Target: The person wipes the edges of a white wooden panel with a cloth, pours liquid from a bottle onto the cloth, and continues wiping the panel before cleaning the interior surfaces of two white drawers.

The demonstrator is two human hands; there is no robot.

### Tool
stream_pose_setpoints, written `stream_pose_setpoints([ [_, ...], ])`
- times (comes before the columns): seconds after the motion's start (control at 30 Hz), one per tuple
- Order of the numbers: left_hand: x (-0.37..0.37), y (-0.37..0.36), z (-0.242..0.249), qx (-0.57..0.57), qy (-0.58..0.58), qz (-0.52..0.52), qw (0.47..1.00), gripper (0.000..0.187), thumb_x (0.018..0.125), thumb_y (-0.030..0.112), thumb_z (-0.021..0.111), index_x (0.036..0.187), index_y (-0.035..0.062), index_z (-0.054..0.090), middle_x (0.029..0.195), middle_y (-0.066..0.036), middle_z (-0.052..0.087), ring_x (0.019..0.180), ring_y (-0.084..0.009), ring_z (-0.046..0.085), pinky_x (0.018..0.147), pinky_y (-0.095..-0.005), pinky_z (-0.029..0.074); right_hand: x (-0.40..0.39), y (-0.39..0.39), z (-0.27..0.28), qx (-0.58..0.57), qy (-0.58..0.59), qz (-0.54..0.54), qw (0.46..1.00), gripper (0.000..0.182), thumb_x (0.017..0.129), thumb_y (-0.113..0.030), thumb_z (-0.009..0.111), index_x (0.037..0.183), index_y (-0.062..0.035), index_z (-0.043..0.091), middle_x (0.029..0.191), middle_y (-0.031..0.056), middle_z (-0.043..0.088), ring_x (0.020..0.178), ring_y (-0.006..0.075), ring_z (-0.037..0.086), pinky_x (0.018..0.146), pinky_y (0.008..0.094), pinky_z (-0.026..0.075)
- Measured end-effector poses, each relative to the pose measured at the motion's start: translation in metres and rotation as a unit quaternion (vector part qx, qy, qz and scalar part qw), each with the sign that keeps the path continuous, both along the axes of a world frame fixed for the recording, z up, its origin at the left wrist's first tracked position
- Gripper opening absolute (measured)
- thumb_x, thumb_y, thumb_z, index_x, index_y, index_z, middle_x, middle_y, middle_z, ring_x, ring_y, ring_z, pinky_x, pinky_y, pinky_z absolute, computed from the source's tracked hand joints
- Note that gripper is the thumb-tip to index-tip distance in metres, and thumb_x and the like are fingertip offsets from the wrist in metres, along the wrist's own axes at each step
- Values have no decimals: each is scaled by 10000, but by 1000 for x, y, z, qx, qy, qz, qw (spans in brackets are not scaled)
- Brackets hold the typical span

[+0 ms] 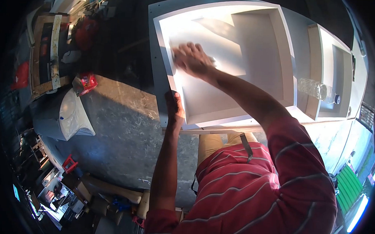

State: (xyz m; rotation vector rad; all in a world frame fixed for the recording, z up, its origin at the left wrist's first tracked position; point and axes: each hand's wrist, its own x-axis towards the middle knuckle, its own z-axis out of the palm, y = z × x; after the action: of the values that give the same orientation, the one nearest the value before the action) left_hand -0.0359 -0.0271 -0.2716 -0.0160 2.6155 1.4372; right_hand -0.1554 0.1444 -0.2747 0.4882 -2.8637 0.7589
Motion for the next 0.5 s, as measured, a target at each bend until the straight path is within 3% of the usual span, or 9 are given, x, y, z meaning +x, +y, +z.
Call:
stream_pose_setpoints([
  [0.07, -2, 3, 8, 5, -1, -5, 1000, 322, 992, 295, 337, 1019, -18, 407, 959, -173, 423, 877, -300, 455, 792, -391, 389, 40, 24, -13, 11, 57, 114, 992, 363, 914, -324, 471, 1237, -161, 514, 1112, 102, 517, 1019, 264, 474, 876, 408, 380],
  [0.13, 1, 4, 8, 9, -6, -7, 1000, 321, 992, 294, 334, 1010, -18, 408, 955, -171, 422, 868, -300, 453, 788, -389, 388, 53, 60, -19, 75, 77, 82, 991, 383, 867, -259, 553, 1240, -177, 517, 1084, 104, 519, 1023, 264, 480, 854, 445, 395],
  [0.2, -1, 3, 2, 2, 8, -3, 1000, 319, 993, 292, 329, 1003, -16, 410, 944, -169, 422, 862, -297, 450, 783, -385, 387, 45, 121, -26, 122, 54, -28, 991, 390, 865, -262, 547, 1241, -159, 523, 1017, 101, 521, 945, 268, 486, 835, 488, 388],
  [0.27, 0, 4, 5, 7, -4, 2, 1000, 326, 993, 298, 329, 999, -17, 413, 930, -165, 426, 857, -295, 450, 778, -383, 388, 36, 178, -9, 201, 2, -163, 966, 375, 870, -219, 517, 1235, -131, 538, 987, 130, 513, 930, 290, 483, 818, 461, 396],
  [0.33, -1, 5, 4, 2, -9, 15, 1000, 334, 992, 303, 335, 1001, -21, 415, 916, -165, 428, 851, -295, 451, 777, -383, 390, 34, 229, -42, 86, 62, -306, 946, 381, 874, -201, 496, 1243, -110, 526, 921, 133, 504, 903, 286, 497, 761, 439, 421],
  [0.43, 1, -2, -17, -13, -4, -4, 1000, 350, 991, 317, 337, 1010, -23, 415, 925, -171, 430, 860, -302, 460, 778, -385, 394, 62, 181, -22, 61, 78, -313, 945, 390, 864, -218, 514, 1236, -103, 528, 895, 131, 516, 878, 281, 505, 731, 424, 438],
  [0.5, 0, 0, -8, -7, 4, 3, 1000, 358, 991, 323, 336, 1024, -24, 417, 944, -178, 437, 883, -314, 466, 786, -389, 393, 87, 121, -32, 197, 59, -161, 965, 402, 877, -236, 526, 1262, -124, 507, 889, 113, 539, 943, 267, 508, 800, 410, 442],
])
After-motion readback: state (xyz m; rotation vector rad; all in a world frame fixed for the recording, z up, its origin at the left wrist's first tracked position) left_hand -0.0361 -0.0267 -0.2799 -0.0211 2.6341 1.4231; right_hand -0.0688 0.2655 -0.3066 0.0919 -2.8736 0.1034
